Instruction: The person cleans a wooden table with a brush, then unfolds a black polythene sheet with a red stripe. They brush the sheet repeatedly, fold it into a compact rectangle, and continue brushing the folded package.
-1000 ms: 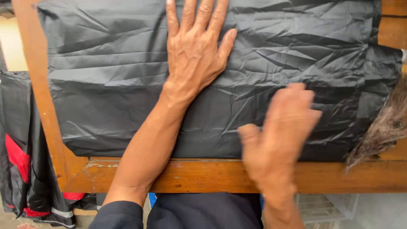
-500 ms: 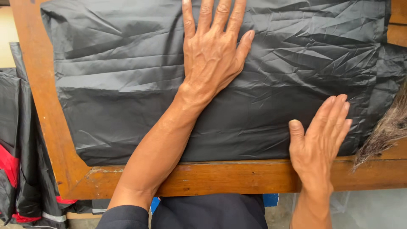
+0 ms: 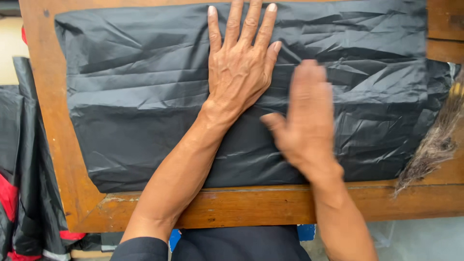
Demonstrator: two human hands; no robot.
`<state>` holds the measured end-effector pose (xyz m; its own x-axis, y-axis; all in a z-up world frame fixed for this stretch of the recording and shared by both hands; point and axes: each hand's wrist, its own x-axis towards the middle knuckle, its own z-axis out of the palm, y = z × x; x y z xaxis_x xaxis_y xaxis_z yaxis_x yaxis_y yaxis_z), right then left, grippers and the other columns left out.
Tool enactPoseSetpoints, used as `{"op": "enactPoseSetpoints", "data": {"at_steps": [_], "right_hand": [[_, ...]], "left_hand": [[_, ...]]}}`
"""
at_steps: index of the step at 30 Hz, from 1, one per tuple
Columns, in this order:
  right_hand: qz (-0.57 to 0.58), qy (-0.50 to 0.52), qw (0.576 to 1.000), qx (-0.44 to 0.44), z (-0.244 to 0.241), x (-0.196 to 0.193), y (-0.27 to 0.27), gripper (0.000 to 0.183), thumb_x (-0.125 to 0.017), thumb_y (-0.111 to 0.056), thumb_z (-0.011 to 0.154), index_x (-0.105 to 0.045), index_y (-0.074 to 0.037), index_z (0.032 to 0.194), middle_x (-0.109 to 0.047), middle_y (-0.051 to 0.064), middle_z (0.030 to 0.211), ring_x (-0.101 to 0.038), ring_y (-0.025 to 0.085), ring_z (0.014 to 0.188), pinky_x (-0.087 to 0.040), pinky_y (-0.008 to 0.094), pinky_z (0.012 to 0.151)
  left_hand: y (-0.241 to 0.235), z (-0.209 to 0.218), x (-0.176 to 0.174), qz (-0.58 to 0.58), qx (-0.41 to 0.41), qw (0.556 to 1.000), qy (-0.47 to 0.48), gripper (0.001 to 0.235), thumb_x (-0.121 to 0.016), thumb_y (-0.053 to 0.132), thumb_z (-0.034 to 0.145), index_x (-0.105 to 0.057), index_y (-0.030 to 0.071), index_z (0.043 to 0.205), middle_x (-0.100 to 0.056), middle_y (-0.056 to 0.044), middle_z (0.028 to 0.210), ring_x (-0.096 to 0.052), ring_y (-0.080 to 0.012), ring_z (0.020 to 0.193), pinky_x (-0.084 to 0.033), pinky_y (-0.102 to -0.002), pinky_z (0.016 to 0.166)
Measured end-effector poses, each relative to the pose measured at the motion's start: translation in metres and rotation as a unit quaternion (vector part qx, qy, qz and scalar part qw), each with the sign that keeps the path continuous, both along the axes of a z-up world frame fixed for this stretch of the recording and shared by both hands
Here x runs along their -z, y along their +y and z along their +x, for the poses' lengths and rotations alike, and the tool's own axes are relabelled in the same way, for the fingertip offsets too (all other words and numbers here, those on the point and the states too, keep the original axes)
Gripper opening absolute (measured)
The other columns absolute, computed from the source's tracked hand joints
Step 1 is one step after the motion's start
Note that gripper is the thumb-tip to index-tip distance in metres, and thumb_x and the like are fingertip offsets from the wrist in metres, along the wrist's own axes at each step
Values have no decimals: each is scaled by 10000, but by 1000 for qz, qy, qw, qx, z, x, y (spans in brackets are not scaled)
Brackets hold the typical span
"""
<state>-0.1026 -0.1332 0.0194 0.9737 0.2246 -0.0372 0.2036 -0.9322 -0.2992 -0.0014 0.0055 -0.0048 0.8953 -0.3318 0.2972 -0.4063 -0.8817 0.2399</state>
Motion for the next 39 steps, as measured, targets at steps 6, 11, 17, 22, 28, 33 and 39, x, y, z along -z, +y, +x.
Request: {"op": "enactPoseSetpoints", "data": {"at_steps": [6,11,17,22,28,33,39], "right_hand": [[-42,53,979,190,4,-13,-79,826,-133,-618,959,36,-17,1499,10,212,1592,-27,377,1505,-48,508,1232],[-30,84,968,234,23,-39,-36,1047,2,-769,794,-5,36,1464,-55,257,1577,-42,374,1476,76,529,1129],[40,44,995,-75,54,-18,9,945,-216,-691,897,-51,23,1493,-103,222,1587,-87,338,1492,-32,528,1200],[-58,65,996,14,76,-7,-60,975,-105,-751,847,18,-68,1532,54,109,1601,36,259,1505,15,494,1226],[-82,134,966,204,85,-29,-120,918,-72,-701,845,49,-74,1504,51,152,1601,35,320,1503,42,515,1181],[-61,-8,986,154,80,-26,-73,1092,-22,-761,934,-154,175,1479,-179,383,1557,-76,448,1427,100,602,1027],[-13,38,998,-55,82,-6,-37,918,-119,-682,905,-121,4,1515,-84,188,1581,-75,300,1483,-35,517,1190]], "left_hand": [[0,1,-3,-19,10,1000,-2,485,-645,368,1050,-501,112,1436,-327,-111,1487,-223,-332,1389,-176,-630,1135],[-4,-2,-11,3,4,1000,19,614,-627,471,1035,-436,76,1464,-283,-155,1504,-222,-360,1401,-142,-653,1128],[-5,-1,-4,16,-11,1000,1,459,-524,358,1079,-412,131,1462,-301,-112,1506,-232,-337,1407,-151,-621,1142],[0,2,-16,40,7,998,47,739,-614,632,1011,-368,128,1493,-264,-119,1525,-224,-348,1418,-155,-617,1143],[1,0,-13,32,5,998,53,759,-653,645,999,-383,141,1497,-234,-113,1529,-211,-348,1425,-155,-615,1153],[-4,-1,-14,58,-2,997,49,787,-664,651,1002,-335,137,1499,-236,-122,1533,-223,-360,1427,-161,-628,1147],[-4,1,-14,54,2,998,45,707,-638,591,1031,-347,148,1500,-252,-105,1534,-219,-339,1427,-159,-606,1153]]}}
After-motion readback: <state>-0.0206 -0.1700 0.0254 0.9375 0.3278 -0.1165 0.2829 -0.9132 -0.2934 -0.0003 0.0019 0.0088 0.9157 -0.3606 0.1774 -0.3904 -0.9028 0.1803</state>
